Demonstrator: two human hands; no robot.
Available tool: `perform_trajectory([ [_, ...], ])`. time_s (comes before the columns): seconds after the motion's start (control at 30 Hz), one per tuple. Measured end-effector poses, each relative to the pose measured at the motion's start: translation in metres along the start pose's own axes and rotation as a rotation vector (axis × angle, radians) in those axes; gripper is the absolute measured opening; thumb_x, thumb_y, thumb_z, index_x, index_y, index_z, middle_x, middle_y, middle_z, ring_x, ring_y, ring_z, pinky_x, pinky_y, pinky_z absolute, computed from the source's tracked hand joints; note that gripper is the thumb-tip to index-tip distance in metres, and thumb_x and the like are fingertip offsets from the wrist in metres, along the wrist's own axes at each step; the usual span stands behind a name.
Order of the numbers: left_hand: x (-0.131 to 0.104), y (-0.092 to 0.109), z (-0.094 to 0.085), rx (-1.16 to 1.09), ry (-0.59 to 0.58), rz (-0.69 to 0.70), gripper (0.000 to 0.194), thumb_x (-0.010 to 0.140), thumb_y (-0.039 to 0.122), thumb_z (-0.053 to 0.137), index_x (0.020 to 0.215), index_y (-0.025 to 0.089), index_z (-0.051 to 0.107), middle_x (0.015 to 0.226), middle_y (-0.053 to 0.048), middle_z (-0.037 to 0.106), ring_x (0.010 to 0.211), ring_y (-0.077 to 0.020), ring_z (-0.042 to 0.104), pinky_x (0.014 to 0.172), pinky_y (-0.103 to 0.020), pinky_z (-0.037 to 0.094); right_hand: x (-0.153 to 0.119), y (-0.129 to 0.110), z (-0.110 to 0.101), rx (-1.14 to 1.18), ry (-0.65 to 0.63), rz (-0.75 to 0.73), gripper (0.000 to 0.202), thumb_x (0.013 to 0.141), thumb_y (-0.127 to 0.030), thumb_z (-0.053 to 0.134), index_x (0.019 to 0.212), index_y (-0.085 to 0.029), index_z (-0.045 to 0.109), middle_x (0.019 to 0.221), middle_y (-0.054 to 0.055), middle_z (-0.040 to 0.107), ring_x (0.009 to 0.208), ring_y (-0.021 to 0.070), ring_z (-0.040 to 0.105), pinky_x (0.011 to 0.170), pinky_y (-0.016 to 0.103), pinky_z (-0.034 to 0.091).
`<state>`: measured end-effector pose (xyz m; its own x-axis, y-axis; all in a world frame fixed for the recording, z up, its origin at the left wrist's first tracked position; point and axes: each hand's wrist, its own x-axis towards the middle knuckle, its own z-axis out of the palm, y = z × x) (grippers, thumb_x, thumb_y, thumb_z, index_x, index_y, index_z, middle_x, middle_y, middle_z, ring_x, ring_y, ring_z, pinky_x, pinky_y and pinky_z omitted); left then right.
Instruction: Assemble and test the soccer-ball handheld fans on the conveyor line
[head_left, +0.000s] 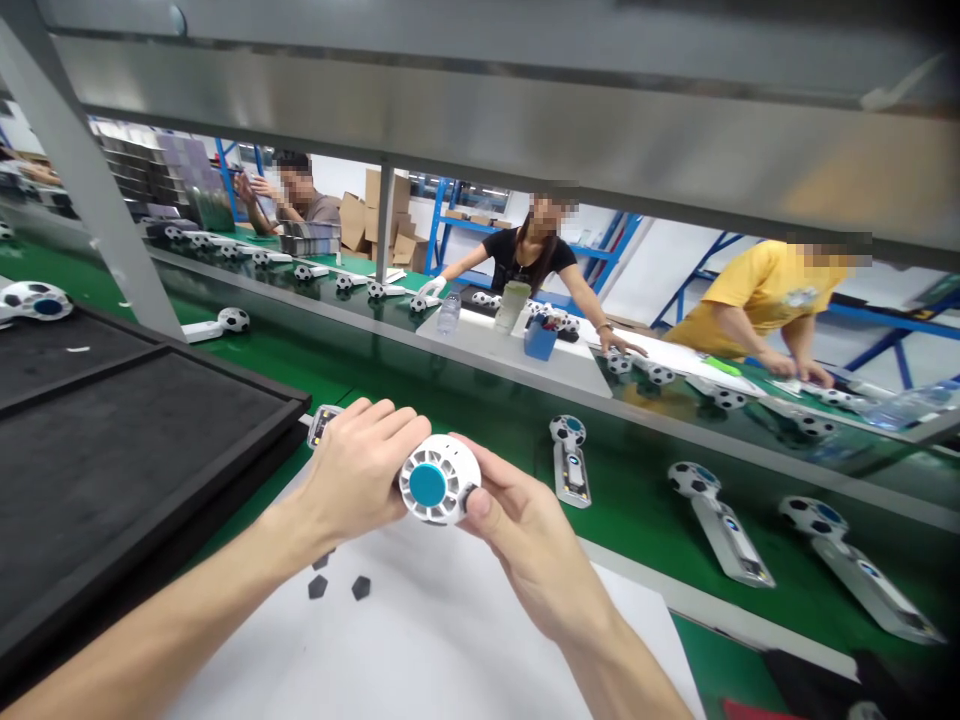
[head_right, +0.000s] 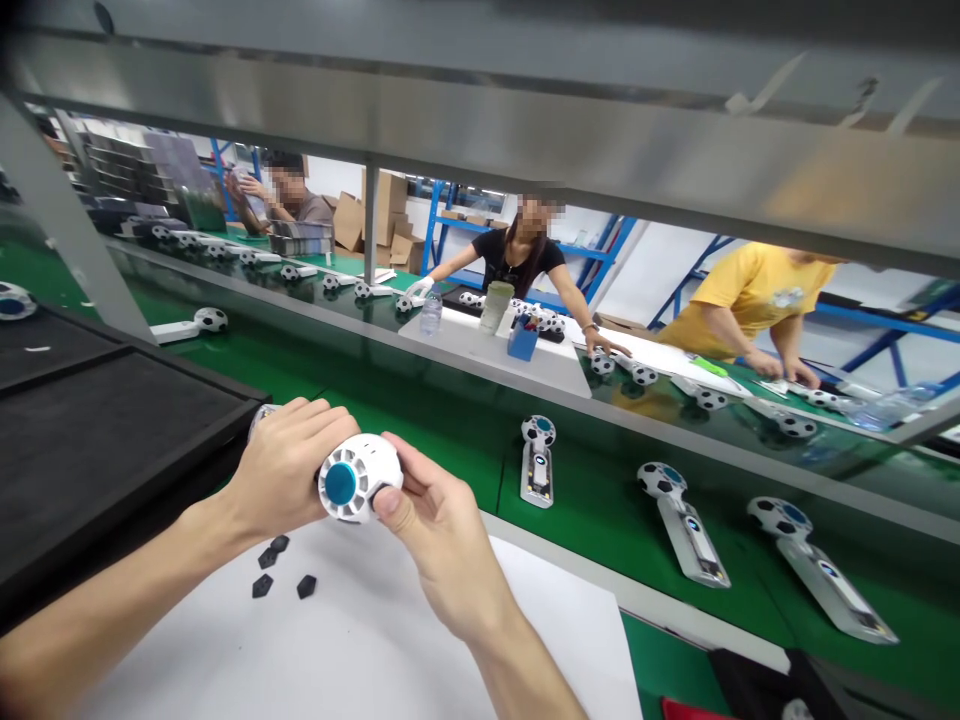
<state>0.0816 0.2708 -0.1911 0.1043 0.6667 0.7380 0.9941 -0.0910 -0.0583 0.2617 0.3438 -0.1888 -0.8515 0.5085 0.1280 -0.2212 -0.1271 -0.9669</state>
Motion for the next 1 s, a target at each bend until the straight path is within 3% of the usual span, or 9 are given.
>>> perform_trajectory([
  [0.37, 0.000, 0.007, -0.002, 0.032, 0.041, -0.010, 0.021, 0.087, 0.026, 0.053, 0.069, 0.020, 0.044, 0.063, 0.000, 0.049, 0.061, -0.0174, 0.037, 0.059, -0.034, 0.028, -0.006, 0.010, 0.008, -0.148, 0.171, -0.132, 0.049, 0.092, -0.043, 0.068, 0.134, -0.020, 0.058, 0.130, 0.009, 0.065, 0.117, 0.0239, 0.062, 0.098, 0.034, 0.053],
  [0.73, 0.001, 0.004, -0.001, 0.070, 0.049, 0.035, 0.017, 0.089, 0.024, 0.051, 0.073, 0.021, 0.048, 0.068, -0.003, 0.057, 0.065, -0.0200, 0.043, 0.063, -0.036, 0.032, 0.000, 0.010, 0.010, 0.020, 0.202, -0.092, 0.051, 0.081, -0.038, 0.079, 0.127, -0.020, 0.065, 0.122, 0.009, 0.070, 0.111, 0.0285, 0.064, 0.091, 0.042, 0.056],
  [0.83, 0.002, 0.000, 0.001, 0.085, 0.039, -0.024, 0.016, 0.087, 0.026, 0.053, 0.073, 0.021, 0.046, 0.069, -0.003, 0.058, 0.066, -0.0205, 0.046, 0.062, -0.036, 0.032, 0.008, 0.016, 0.006, 0.046, 0.176, -0.104, 0.051, 0.085, -0.044, 0.074, 0.131, -0.023, 0.062, 0.132, 0.007, 0.064, 0.118, 0.0267, 0.060, 0.093, 0.040, 0.055],
  [0.9, 0.003, -0.008, 0.000, 0.061, 0.050, -0.126, 0.012, 0.081, 0.023, 0.055, 0.075, 0.021, 0.045, 0.072, -0.004, 0.058, 0.068, -0.0211, 0.050, 0.062, -0.035, 0.034, 0.012, 0.028, 0.005, 0.013, 0.184, -0.099, 0.050, 0.093, -0.056, 0.058, 0.131, -0.023, 0.061, 0.130, 0.009, 0.064, 0.112, 0.0255, 0.062, 0.091, 0.041, 0.055],
  [1.0, 0.005, -0.025, -0.009, 0.030, 0.087, -0.337, 0.013, 0.073, 0.016, 0.055, 0.078, 0.021, 0.044, 0.077, -0.005, 0.058, 0.073, -0.0221, 0.055, 0.063, -0.032, 0.038, 0.012, 0.055, 0.010, -0.393, 0.081, 0.012, 0.043, 0.097, -0.053, 0.049, 0.107, -0.019, 0.073, 0.108, 0.011, 0.070, 0.090, 0.0249, 0.065, 0.080, 0.040, 0.053],
])
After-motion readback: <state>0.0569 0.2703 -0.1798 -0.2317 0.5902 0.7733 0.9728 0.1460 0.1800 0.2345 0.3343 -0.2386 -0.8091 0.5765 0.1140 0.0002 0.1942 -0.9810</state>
